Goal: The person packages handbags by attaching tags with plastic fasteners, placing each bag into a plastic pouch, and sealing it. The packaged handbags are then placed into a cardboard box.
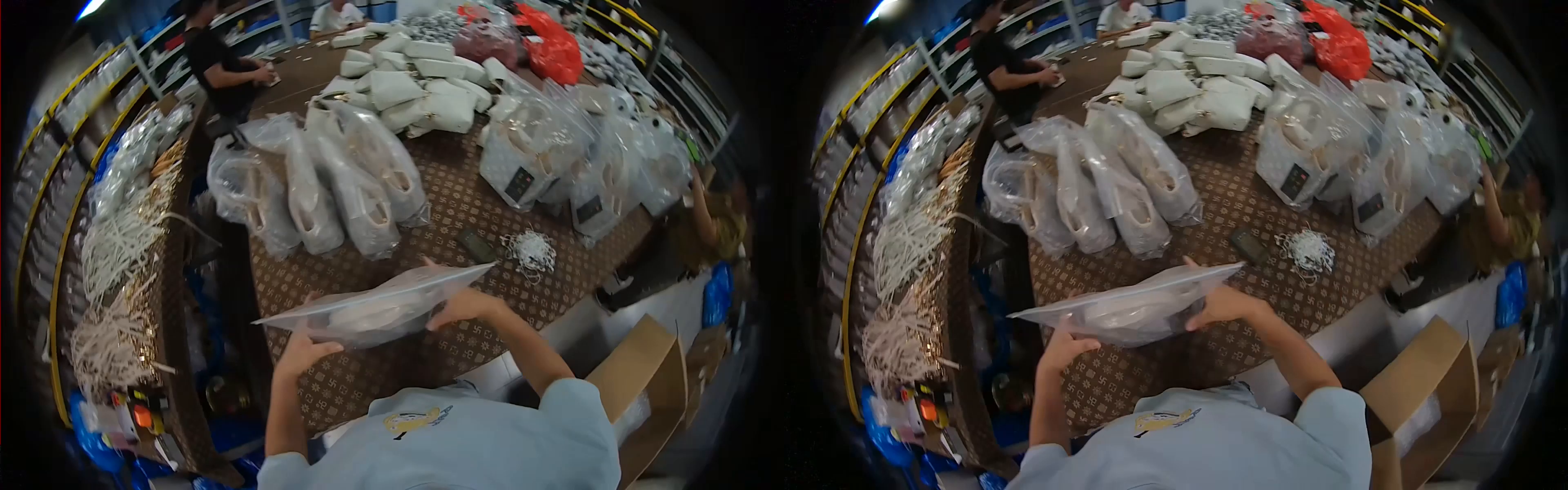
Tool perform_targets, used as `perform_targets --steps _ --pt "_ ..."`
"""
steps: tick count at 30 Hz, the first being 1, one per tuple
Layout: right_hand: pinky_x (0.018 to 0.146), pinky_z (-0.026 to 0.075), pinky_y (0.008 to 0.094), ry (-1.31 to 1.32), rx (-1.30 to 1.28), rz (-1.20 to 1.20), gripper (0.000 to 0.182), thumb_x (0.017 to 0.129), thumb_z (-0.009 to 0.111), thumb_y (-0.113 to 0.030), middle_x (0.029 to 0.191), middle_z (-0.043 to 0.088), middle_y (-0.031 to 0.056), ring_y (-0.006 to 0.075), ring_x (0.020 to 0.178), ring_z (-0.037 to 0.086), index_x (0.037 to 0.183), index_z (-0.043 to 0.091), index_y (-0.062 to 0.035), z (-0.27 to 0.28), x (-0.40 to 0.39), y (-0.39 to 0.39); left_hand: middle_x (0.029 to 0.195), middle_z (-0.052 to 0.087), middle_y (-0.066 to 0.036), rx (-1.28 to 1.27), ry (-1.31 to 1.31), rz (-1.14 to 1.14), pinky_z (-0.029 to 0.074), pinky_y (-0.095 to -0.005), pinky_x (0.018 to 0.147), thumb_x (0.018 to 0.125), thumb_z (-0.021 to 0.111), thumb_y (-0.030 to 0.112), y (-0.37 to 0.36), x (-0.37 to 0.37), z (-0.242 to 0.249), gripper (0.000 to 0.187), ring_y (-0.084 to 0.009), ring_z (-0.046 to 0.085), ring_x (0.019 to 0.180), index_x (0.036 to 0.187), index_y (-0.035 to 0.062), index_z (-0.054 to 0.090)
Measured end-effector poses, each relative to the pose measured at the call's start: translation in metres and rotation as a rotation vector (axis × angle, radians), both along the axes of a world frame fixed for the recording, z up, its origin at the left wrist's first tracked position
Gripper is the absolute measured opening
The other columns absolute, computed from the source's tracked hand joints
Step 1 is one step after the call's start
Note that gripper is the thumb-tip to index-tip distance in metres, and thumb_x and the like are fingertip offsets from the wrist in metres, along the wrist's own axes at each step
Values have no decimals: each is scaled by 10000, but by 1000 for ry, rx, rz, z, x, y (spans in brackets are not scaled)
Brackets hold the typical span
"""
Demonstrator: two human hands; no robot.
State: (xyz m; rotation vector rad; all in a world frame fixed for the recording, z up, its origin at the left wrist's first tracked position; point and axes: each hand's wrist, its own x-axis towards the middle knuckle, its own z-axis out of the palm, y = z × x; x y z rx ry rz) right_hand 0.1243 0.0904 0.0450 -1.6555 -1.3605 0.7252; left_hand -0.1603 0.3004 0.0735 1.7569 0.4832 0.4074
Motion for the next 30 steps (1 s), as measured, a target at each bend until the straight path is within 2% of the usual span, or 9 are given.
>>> perform_targets --steps 3,5,8,11,13,19,22,24,30 --pt "963 385 361 159 50 -97 684 636 778 -216 1195 544 153 292 1119 511 1236 487 -64 -1 -12 15 1133 556 -108 -108 160 87 418 -329 872 632 761 154 -10 22 -12 726 -224 526 1014 1243 -36 418" --pt "894 426 353 87 56 -235 573 639 768 -186 1109 583 138 286 1028 557 1150 541 -64 -3 -22 -3 1006 588 -66 -189 186 277 447 -324 783 669 699 116 -15 29 -1 554 -211 559 878 1150 -37 470" --pt "794 478 328 35 25 -365 435 649 751 -141 1031 616 125 266 909 610 1049 602 -63 18 -18 -50 1013 584 -56 -301 -101 48 450 -333 767 727 660 130 -11 37 -6 477 -201 563 846 1142 -17 476" --pt "721 490 285 20 82 -626 346 668 726 -94 977 626 100 195 846 618 996 623 -50 36 -3 -143 1185 543 -115 -309 -190 -3 416 -333 886 797 650 236 -37 67 24 558 -225 523 1070 1252 -5 436" --pt "727 490 294 377 143 -1058 292 713 693 -55 952 614 46 150 876 585 992 616 -15 12 2 -226 1319 456 -145 -292 15 18 339 -337 1004 827 647 288 -34 73 13 620 -248 387 1270 1322 11 397" --pt "669 492 245 151 386 -1812 310 791 689 -128 993 613 52 126 866 596 1050 559 -15 13 31 -427 1242 522 -114 -271 542 47 388 -320 945 868 602 190 -54 52 -63 443 -222 491 1144 1254 7 483" --pt "624 472 227 -27 644 -1913 317 790 709 -180 959 621 43 111 839 589 1007 565 0 3 114 -431 1193 552 -112 -301 585 -2 414 -321 909 862 609 188 -68 61 -71 444 -205 527 1072 1240 -11 490" --pt "615 454 260 -26 414 -1970 327 784 712 -207 887 628 48 126 791 581 1008 576 -11 -46 202 -464 1185 558 -113 -266 590 -12 418 -320 904 863 607 187 -73 76 -65 441 -205 532 1064 1236 -16 492" --pt "722 438 347 -331 219 -1992 356 770 695 -251 856 613 130 263 776 573 1038 559 -61 -51 361 -376 1159 570 -124 -140 622 46 425 -319 891 859 605 193 -74 77 -43 441 -203 540 1048 1228 -22 496"
